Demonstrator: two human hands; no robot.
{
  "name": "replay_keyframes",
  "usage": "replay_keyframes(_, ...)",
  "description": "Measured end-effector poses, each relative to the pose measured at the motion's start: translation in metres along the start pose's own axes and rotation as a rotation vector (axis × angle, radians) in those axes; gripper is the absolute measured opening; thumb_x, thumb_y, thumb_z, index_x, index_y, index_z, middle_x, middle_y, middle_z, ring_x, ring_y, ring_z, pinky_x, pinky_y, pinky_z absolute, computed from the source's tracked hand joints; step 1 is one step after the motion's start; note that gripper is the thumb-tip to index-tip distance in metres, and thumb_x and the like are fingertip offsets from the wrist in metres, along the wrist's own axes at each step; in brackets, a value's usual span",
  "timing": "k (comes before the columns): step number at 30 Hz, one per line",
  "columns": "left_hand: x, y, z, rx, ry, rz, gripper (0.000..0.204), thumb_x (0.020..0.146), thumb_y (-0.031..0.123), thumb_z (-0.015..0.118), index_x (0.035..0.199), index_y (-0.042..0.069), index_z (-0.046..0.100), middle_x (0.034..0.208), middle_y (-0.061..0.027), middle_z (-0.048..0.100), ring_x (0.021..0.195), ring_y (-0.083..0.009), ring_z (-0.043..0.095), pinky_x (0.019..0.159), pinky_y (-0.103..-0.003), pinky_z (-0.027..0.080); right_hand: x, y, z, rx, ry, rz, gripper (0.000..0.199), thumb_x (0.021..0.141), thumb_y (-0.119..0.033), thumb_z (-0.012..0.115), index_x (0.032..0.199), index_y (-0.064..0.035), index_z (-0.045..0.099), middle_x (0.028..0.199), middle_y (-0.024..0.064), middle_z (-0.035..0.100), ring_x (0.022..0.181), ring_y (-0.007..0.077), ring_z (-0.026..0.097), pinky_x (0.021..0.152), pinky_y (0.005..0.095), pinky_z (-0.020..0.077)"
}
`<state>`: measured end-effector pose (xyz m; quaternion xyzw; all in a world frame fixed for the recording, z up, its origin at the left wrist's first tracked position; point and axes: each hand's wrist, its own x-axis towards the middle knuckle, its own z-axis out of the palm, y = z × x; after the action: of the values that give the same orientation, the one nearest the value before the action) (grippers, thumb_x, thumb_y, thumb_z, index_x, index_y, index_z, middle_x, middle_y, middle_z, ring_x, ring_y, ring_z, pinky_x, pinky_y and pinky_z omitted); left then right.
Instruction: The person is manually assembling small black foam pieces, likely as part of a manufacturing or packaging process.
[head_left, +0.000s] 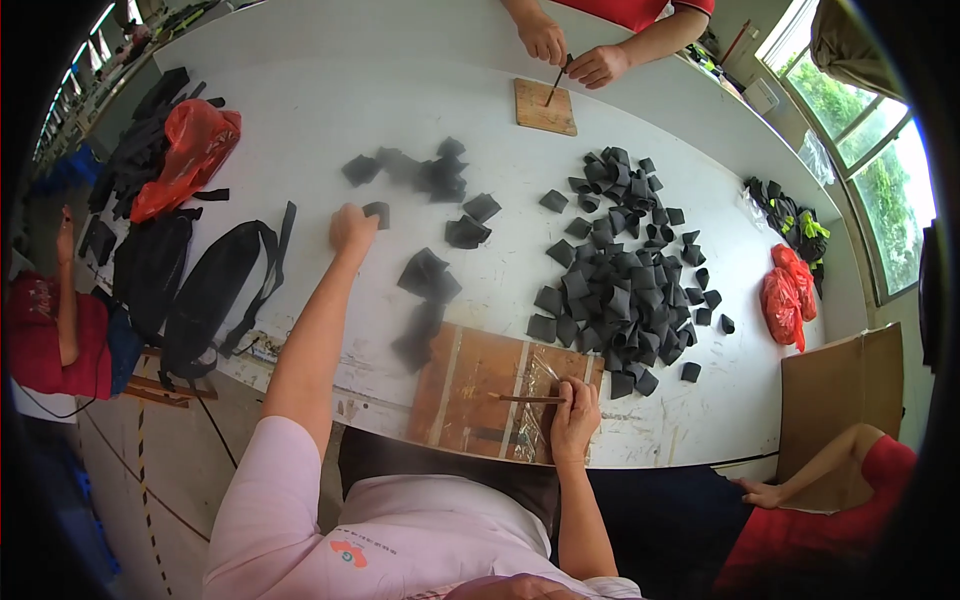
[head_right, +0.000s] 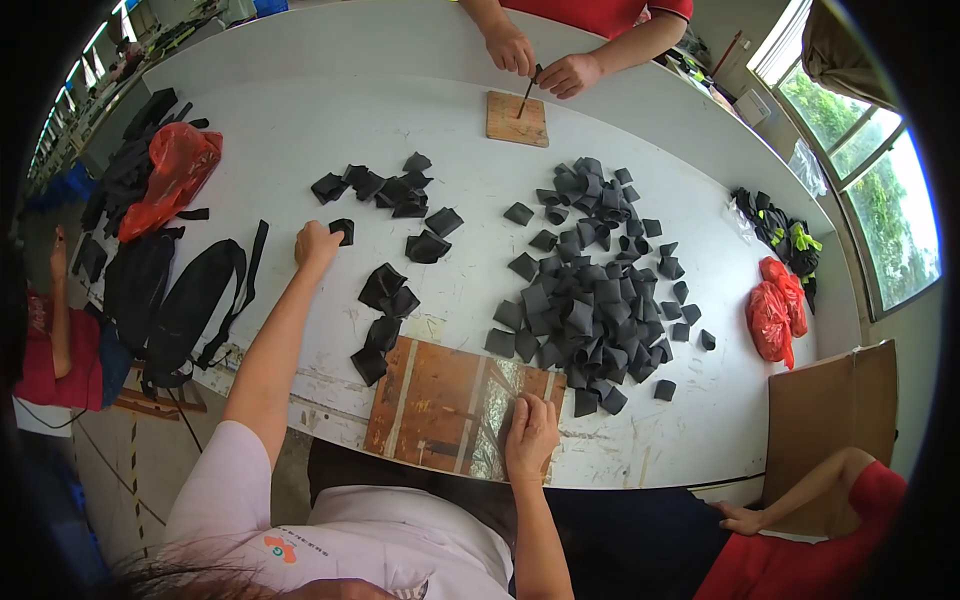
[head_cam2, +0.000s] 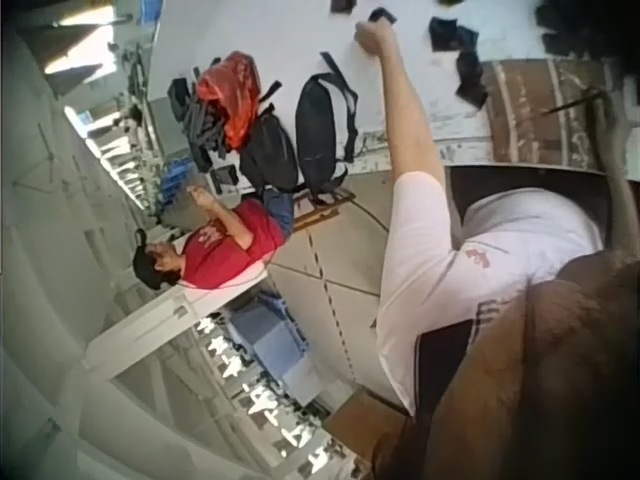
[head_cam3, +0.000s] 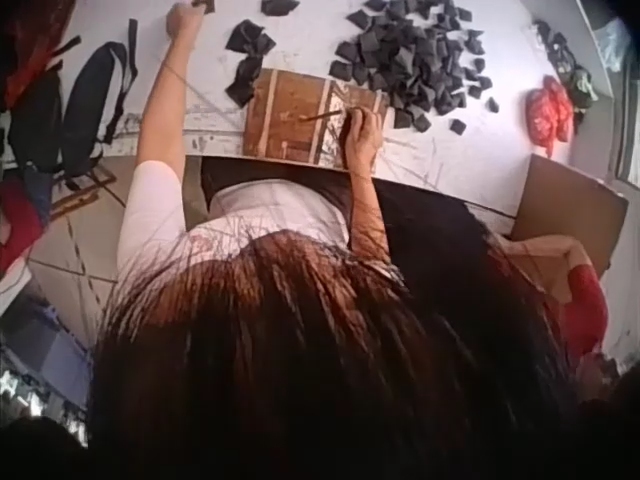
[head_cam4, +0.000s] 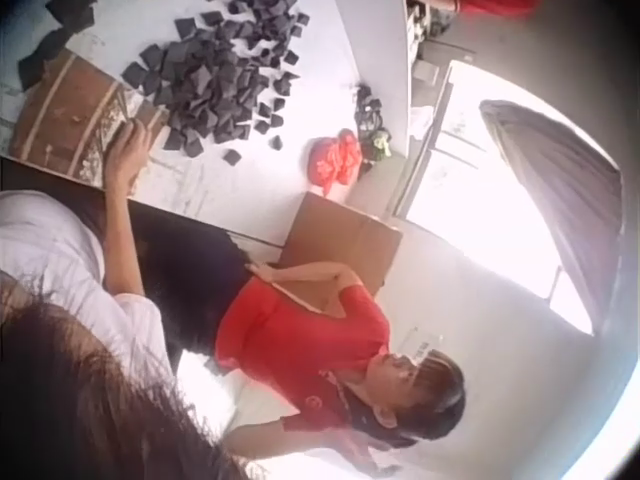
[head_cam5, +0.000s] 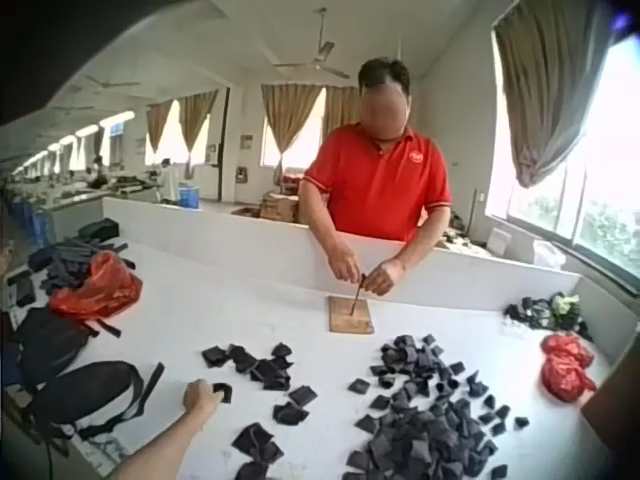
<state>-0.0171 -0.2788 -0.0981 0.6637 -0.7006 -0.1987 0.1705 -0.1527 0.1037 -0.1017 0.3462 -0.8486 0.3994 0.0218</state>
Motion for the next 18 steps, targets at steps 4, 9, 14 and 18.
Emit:
replay_keyframes(4, -0.010, -0.035, 0.003, -0.556, -0.083, 0.109, 0.019, 0.066, 0.015, 0.063, 0.072, -0.002, 0.059, 0.067, -0.0113, 0.059, 0.061, -0.0196, 0.057, 0.052, -0.032, 0.045, 0.001, 0.000, 0.002, 0.030, -0.012, -0.010, 0.012, 0.083, -0.011, 0.051, 0.086, -0.0018, 0.058, 0.077, 0.0130, 0.054, 0.068, 0.0301, 0.053, 0.061, 0.0354, 0.0428)
replay_keyframes(9, -0.143, -0.007, -0.044, -1.314, -0.560, -0.181, 0.027, 0.072, 0.002, 0.062, 0.097, 0.001, 0.051, 0.084, -0.0063, 0.059, 0.066, -0.0115, 0.055, 0.054, -0.022, 0.045, 0.004, -0.007, -0.003, 0.092, 0.080, -0.046, 0.008, 0.080, -0.007, 0.053, 0.084, -0.0013, 0.057, 0.074, 0.0134, 0.055, 0.064, 0.0288, 0.053, 0.056, 0.0351, 0.0428)
replay_keyframes(14, -0.249, -0.001, -0.052, -1.369, -0.714, -0.150, 0.042, 0.074, -0.005, 0.058, 0.114, 0.001, 0.046, 0.090, -0.0071, 0.061, 0.078, -0.0114, 0.058, 0.065, -0.024, 0.048, -0.040, -0.071, -0.022, 0.423, -0.140, -0.103, 0.011, 0.077, -0.009, 0.061, 0.080, 0.0002, 0.057, 0.069, 0.0086, 0.051, 0.057, 0.0187, 0.052, 0.051, 0.0249, 0.0417)
replay_keyframes(18, -0.281, 0.000, -0.047, -1.346, -0.863, -0.219, 0.045, 0.074, -0.006, 0.060, 0.116, 0.000, 0.044, 0.088, -0.0066, 0.062, 0.080, -0.0109, 0.059, 0.073, -0.023, 0.047, -0.048, -0.104, -0.013, 0.848, -0.224, 0.375, 0.018, 0.075, -0.013, 0.067, 0.081, 0.0013, 0.057, 0.067, 0.0032, 0.049, 0.057, 0.0084, 0.047, 0.049, 0.0204, 0.0391)
